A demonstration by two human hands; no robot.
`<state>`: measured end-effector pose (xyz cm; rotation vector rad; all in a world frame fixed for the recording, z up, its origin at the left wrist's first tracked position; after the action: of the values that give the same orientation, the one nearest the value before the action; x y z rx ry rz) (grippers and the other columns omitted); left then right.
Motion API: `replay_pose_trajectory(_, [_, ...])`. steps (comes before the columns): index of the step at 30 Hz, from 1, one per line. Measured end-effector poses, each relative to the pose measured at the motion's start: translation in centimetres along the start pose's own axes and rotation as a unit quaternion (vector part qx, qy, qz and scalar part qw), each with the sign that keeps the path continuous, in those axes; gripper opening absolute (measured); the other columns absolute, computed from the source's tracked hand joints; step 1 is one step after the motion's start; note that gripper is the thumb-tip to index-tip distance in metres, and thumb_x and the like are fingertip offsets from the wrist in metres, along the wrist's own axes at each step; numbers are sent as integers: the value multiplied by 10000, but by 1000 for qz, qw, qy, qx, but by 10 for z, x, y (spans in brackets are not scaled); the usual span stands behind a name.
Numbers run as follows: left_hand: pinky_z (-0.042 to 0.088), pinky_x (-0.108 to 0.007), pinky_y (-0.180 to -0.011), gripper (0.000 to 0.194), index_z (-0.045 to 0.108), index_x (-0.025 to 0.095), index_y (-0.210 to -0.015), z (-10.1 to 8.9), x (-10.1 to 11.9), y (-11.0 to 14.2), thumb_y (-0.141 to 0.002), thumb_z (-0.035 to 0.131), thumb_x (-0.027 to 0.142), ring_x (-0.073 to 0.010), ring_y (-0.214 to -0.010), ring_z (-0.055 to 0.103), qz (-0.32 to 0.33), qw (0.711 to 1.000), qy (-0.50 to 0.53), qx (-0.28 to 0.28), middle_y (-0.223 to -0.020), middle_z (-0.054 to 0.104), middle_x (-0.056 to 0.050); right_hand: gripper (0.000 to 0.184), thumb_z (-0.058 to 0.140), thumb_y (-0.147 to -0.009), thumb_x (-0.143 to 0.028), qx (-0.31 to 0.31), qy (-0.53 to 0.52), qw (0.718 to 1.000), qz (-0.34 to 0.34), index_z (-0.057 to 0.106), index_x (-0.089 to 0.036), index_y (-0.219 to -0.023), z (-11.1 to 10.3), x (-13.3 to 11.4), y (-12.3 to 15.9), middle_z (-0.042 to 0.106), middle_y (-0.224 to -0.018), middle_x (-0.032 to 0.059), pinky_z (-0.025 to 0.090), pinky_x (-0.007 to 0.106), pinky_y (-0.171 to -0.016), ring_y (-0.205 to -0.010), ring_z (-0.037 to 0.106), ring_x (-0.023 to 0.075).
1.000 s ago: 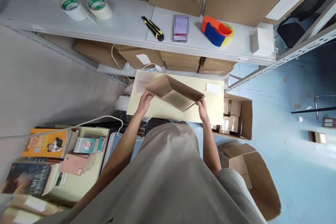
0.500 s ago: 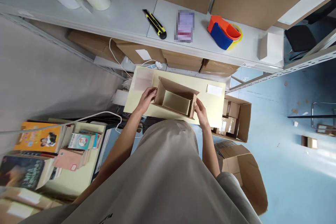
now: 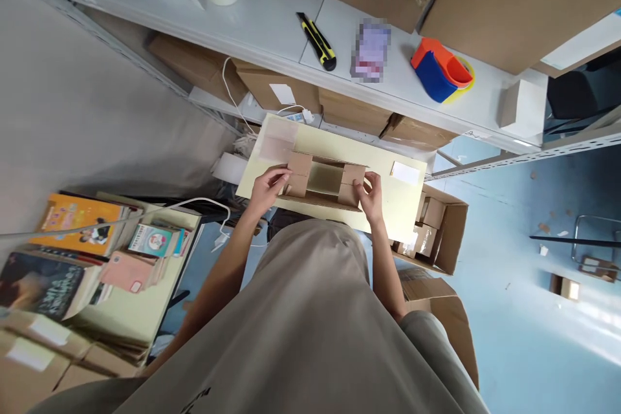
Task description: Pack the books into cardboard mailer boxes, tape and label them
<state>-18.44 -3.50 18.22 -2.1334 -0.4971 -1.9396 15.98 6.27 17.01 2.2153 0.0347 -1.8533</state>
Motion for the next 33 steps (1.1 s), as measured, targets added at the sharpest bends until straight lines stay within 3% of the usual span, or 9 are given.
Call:
replay_pose_trajectory(4, [567,-487,-1305,519,898,249,-1130,-9,2,8,-949,871,735,-377,-1563,663,-34,997,24,-58,-1540,775,-172,596,800,-935,-840,-2,0,1000,-3,669,-314,-1182,6,-6,-3,743,-1388,93,621,502,-1223,-1316,707,292])
replay_pose_trajectory(8, [551,-532,-1334,765,897,238,-1259,-12,4,19,-632,1140,603,-436,-1611,616,-57,992,44,-101,-1674,681,-194,771,711,-963,-942,-94,10,995,18,761,-309,-1400,13,-17,3,740,-1594,122,575,557,-1292,-1566,624,366])
replay_pose_trajectory(13, [568,-533,-1317,613,912,236,-1244,-44,13,34,-777,1071,600,-435,-1607,613,-31,999,9,0,-1602,724,-188,1147,708,-794,-1120,-228,0,974,-3,727,-330,-1625,30,-37,6,571,-1843,112,435,635,-1429,-1749,479,433])
replay_pose_trajectory(16, [655,-502,-1195,534,900,216,-1206,-67,14,46,-903,952,653,-391,-1434,736,-15,999,-7,46,-1483,777,-180,979,750,-882,-1025,-236,36,971,-28,777,-332,-1572,51,-46,-5,630,-1795,104,369,625,-1475,-1748,487,409])
replay_pose_trajectory(19, [708,-449,-1039,677,813,237,-1402,-88,10,62,-851,1010,578,-303,-1161,804,-21,992,-1,124,-1315,810,-134,777,741,-1018,-869,-232,63,970,-42,764,-337,-1584,77,-49,-21,681,-1739,116,497,614,-1398,-1660,595,389])
replay_pose_trajectory(23, [704,-389,-936,972,650,299,-1664,-105,10,93,-798,1073,428,-237,-1008,775,-29,981,-16,190,-1281,761,-95,1066,823,-1006,-772,-294,68,953,-43,343,-416,-1888,112,-49,-35,534,-1856,151,696,563,-1163,-1490,731,380])
replay_pose_trajectory(25, [708,-395,-947,764,737,292,-1556,-108,14,108,-864,1032,423,-232,-1009,768,-15,979,-49,196,-1323,734,-100,1093,848,-1002,-733,-327,79,940,-52,288,-447,-1896,125,-51,-38,450,-1908,143,725,520,-1099,-1478,735,365])
replay_pose_trajectory(28, [716,-408,-994,364,846,257,-1259,-112,19,124,-964,956,440,-241,-1067,770,1,974,-97,205,-1347,703,-107,779,863,-1002,-683,-354,107,925,-86,612,-416,-1690,137,-58,-39,501,-1858,125,740,479,-1038,-1452,736,354])
replay_pose_trajectory(33, [726,-404,-1005,255,885,249,-1158,-108,24,121,-1011,929,452,-253,-1113,783,25,974,-123,190,-1344,700,-129,433,890,-984,-643,-321,129,927,-142,835,-341,-1289,133,-71,-33,681,-1646,140,729,507,-1049,-1473,713,368])
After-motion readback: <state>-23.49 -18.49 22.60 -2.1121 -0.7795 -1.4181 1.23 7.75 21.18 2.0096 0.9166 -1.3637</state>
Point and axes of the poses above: each hand's wrist, its own y-axis away from the middle knuckle, its own z-axis out of the palm, x = y × z, the point moved 5 cm from there along -y, towards the middle knuckle
